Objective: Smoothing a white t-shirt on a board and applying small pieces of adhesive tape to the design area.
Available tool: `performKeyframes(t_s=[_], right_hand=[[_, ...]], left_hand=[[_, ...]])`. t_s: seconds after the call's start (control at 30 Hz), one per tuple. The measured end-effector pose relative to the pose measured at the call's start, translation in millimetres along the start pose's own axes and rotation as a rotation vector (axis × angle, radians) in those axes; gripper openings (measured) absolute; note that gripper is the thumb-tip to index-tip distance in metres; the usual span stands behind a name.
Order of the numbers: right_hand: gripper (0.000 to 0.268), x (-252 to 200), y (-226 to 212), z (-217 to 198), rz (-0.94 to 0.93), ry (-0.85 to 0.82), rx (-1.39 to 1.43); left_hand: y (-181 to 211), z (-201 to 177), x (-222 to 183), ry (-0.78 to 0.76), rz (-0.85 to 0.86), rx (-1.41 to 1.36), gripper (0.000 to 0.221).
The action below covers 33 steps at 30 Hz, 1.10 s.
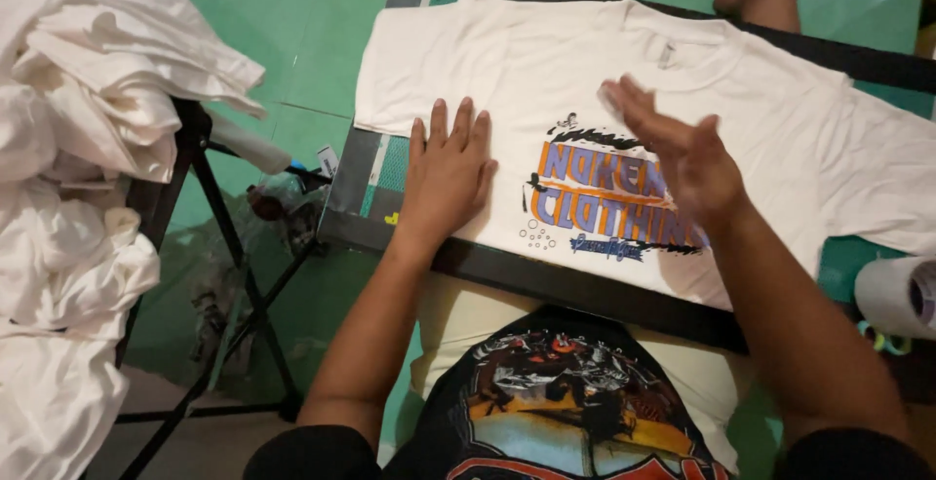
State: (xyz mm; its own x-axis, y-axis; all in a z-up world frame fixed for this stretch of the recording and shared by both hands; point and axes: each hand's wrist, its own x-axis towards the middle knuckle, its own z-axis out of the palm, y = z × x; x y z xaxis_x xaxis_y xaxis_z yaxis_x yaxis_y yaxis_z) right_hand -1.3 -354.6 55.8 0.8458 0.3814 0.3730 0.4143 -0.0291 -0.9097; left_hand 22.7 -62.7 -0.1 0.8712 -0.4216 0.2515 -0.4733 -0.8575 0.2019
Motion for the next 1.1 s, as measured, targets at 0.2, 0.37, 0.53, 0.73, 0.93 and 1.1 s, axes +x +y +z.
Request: performKeyframes(t_s=[0.2,0.37,0.53,0.73,0.93,1.1], right_hand=[[0.073,62.1,-50.7,17.4,0.689,-0.2,-0.894],[0.075,43.9,31.4,0.2,0.051,-0.337,-1.062],[0.077,37.3,70.5,3.7,-0.009,-0.439,-1.255],[0.078,47.9,76.4,0.2,0.085,-0.482,-1.229],[0.104,53.3,113.4,-52.0,0.458,-0.179,0.736],[0.104,61.6,14.4,-25.0,0.491,0.092,-0.367]], left_hand=[[22.1,-8.8,50.7,-0.038,0.18,0.043,0.097],[21.2,12.4,66.1,-0.181,0.104,0.09,0.125],[19.8,18.0,59.4,-0.273,0.074,0.147,0.121],[17.7,21.8,59.2,-0.182,0.092,0.152,0.122],[18.0,18.9,62.8,-0.189,0.077,0.089,0.132],[20.0,13.7,63.7,-0.212,0.074,0.117,0.132]])
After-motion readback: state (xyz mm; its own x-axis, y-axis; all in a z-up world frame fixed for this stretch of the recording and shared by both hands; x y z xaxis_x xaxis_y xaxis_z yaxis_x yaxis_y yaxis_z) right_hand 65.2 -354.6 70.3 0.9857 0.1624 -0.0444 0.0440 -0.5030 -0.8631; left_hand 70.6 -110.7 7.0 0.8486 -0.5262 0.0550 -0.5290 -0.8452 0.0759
